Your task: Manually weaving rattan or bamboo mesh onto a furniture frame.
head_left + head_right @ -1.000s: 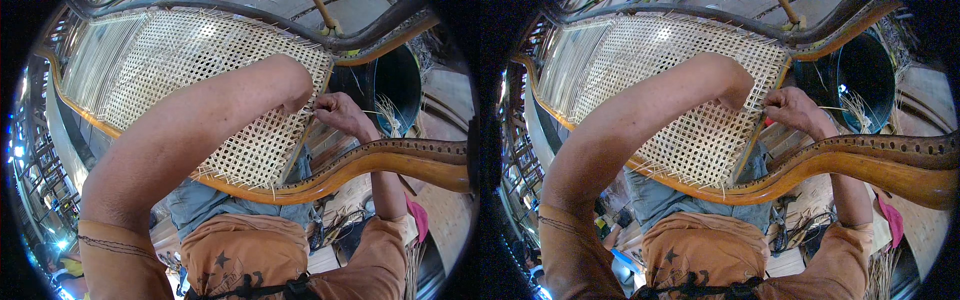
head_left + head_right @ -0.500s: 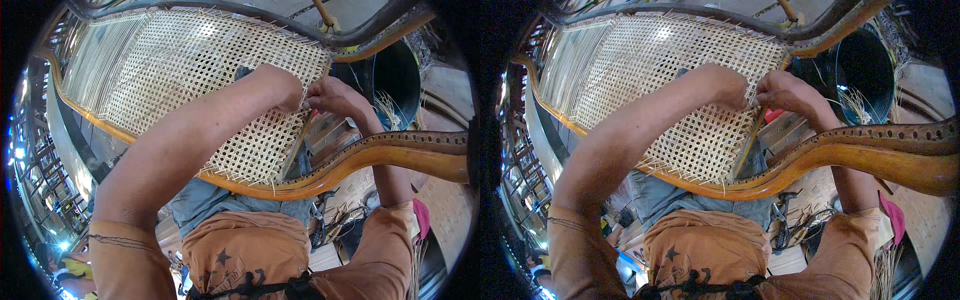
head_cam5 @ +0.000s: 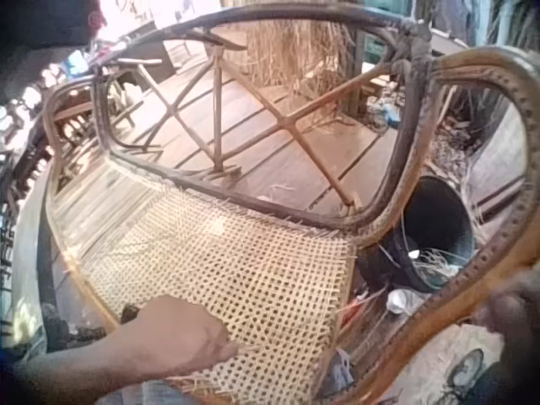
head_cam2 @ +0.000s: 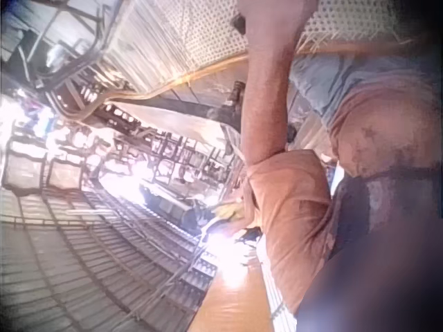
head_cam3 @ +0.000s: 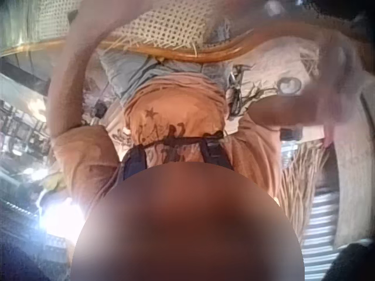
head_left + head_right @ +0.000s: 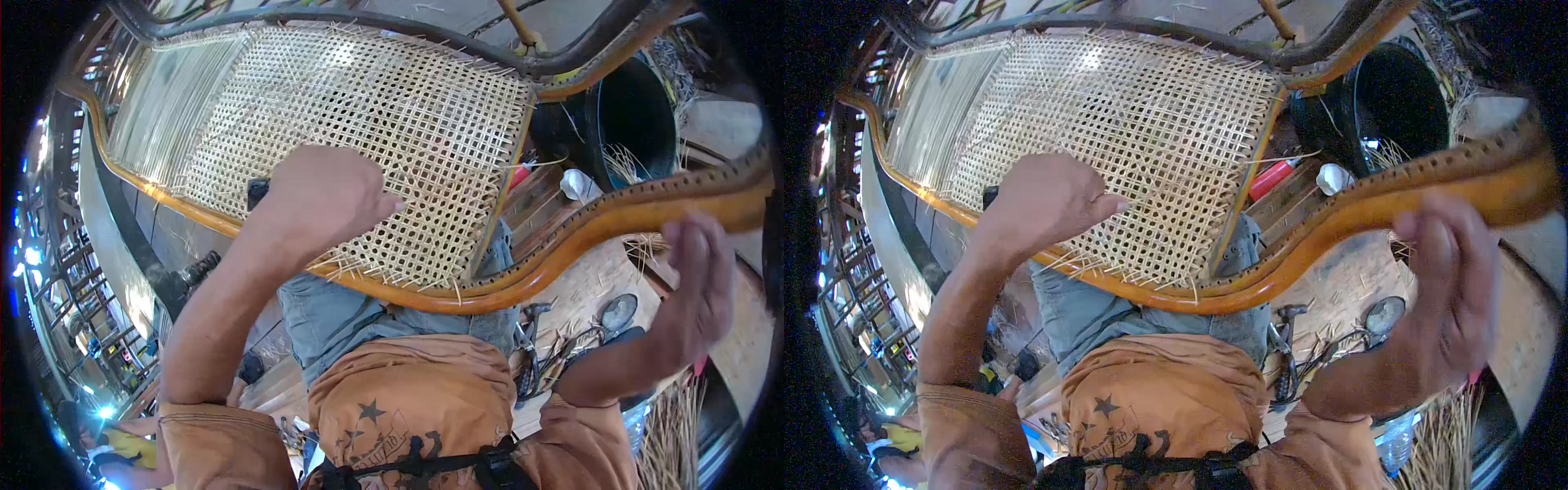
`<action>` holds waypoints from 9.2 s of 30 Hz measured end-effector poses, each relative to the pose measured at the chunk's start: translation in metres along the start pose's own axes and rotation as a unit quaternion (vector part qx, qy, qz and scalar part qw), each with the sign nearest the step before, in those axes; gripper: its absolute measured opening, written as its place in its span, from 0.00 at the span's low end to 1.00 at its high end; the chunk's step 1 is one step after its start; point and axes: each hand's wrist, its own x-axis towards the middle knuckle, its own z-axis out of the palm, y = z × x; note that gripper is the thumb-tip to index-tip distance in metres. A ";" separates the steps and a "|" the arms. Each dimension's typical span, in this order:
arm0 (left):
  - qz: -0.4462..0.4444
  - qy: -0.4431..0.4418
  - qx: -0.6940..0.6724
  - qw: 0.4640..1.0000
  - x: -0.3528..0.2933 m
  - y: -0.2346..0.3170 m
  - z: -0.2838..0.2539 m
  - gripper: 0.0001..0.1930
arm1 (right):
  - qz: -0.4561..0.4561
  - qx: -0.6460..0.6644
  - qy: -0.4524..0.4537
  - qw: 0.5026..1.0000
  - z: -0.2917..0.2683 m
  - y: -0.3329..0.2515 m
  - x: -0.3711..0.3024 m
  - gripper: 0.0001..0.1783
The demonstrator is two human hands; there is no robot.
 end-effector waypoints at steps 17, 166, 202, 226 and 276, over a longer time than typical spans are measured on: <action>-0.002 0.082 -0.087 0.993 0.032 0.023 0.012 0.23 | 0.107 0.009 -0.387 0.916 0.164 0.014 0.010 0.13; -0.013 0.078 -0.316 0.945 0.027 0.016 0.086 0.13 | 0.057 -0.437 -0.439 0.782 0.167 0.044 0.069 0.08; -0.179 -0.010 -0.220 0.959 -0.082 -0.071 0.068 0.18 | -0.082 -0.072 -0.150 0.983 0.032 -0.008 -0.012 0.09; 0.031 0.047 -0.216 0.975 0.152 0.092 0.025 0.16 | 0.133 -0.145 0.043 0.980 0.111 0.196 -0.103 0.05; -0.067 0.044 -0.148 0.986 0.049 0.041 0.043 0.14 | 0.231 -0.075 0.108 0.964 0.045 0.120 -0.104 0.07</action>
